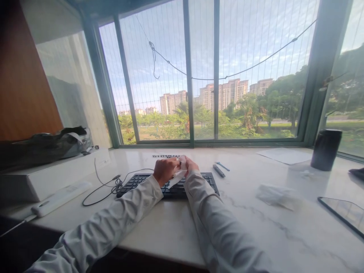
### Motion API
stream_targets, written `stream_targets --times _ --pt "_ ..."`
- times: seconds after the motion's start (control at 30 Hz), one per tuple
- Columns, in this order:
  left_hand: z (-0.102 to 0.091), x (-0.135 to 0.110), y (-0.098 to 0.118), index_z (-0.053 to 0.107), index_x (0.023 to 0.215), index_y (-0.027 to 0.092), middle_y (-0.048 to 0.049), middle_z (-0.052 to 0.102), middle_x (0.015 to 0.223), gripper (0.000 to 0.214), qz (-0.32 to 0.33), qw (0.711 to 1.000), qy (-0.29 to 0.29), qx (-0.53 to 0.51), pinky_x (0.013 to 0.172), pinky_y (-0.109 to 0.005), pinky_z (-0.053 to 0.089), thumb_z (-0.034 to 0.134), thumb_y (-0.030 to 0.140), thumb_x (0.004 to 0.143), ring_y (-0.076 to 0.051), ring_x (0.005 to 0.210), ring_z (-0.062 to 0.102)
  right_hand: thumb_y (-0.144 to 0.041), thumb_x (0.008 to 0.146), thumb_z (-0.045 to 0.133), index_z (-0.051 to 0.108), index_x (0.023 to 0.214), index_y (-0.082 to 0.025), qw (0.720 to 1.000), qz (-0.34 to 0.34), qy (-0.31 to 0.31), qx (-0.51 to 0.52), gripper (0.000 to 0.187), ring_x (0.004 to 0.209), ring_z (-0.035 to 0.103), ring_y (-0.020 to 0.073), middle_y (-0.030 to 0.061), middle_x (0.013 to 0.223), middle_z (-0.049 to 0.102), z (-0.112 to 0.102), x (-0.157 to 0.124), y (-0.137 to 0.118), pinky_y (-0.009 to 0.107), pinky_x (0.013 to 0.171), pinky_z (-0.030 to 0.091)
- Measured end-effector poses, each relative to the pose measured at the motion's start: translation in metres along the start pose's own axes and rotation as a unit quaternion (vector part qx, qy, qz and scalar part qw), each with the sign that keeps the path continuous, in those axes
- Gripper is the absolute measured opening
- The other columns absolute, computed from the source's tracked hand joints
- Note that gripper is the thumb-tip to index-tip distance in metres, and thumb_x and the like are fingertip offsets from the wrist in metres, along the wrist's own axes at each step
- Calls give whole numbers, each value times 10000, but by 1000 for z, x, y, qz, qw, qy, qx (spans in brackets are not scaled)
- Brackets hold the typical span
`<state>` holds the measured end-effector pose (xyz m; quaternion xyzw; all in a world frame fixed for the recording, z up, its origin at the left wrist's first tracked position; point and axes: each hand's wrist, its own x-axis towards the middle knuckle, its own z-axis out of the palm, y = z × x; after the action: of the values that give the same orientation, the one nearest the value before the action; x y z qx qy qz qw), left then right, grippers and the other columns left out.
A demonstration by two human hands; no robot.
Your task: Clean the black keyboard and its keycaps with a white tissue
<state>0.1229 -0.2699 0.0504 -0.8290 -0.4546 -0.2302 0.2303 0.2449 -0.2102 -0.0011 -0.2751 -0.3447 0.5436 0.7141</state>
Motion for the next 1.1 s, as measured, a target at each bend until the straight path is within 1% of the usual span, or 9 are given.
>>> stream_targets --times 0.03,0.1,0.2,0.33,0.5,0.6,0.73,0.9,1.1 --pt "1 0 -1 671 779 191 -59 678 828 289 -1 1000 2 3 560 -273 378 454 352 884 -218 742 642 -231 715 640 667 880 -172 1000 11 27 9 177 641 651 168 23 694 696 1 0 0 298 625 552" --pt "3 0 -2 675 792 201 -52 680 850 291 -5 1000 3 8 562 -271 375 449 358 888 -213 746 641 -197 663 693 672 896 -162 999 23 47 7 236 632 649 159 20 691 698 2 -1 -1 275 613 547" --pt "5 -1 -6 689 866 240 -36 682 914 279 -20 1000 11 7 577 -270 378 447 377 892 -202 773 639 -140 604 730 675 924 -161 1000 16 19 -2 325 702 670 163 33 756 717 4 -8 -6 261 649 547" --pt "7 -4 -12 688 952 285 -22 677 1002 249 -42 999 27 -10 612 -272 392 479 398 880 -195 815 637 -20 542 701 678 909 -162 999 24 -18 -17 394 866 678 187 59 898 727 3 -14 -9 273 764 537" --pt "8 -8 -15 688 992 295 -22 678 1033 245 -46 997 33 -47 662 -267 413 499 398 876 -186 883 631 -79 538 752 688 915 -164 999 15 -35 -39 391 972 657 228 83 947 722 -4 -11 -3 320 832 530" --pt "8 -9 -16 686 1001 293 -21 677 1032 255 -47 995 52 -68 678 -263 423 491 406 881 -182 882 630 -148 546 789 693 919 -162 999 6 -37 -34 385 871 681 206 63 881 730 -3 -13 -4 303 785 543" --pt "7 -11 -17 661 1075 290 -28 661 1065 311 -36 993 71 -83 682 -259 427 451 438 898 -181 892 629 -238 568 810 703 937 -151 998 8 6 -67 395 657 670 166 36 733 723 6 -20 -14 279 682 551" --pt "3 -12 -18 643 1118 293 -46 658 1056 410 -17 995 52 -80 657 -260 417 351 502 920 -185 864 636 -283 547 837 720 875 -132 991 -2 63 -120 379 629 662 196 60 656 708 7 -21 -17 299 624 555" --pt "0 -10 -18 644 1116 287 -63 676 999 404 -9 997 29 -69 668 -280 432 354 489 919 -209 852 643 -194 587 806 720 838 -158 989 -7 71 -132 268 562 645 186 33 567 678 3 -13 -9 297 576 542"
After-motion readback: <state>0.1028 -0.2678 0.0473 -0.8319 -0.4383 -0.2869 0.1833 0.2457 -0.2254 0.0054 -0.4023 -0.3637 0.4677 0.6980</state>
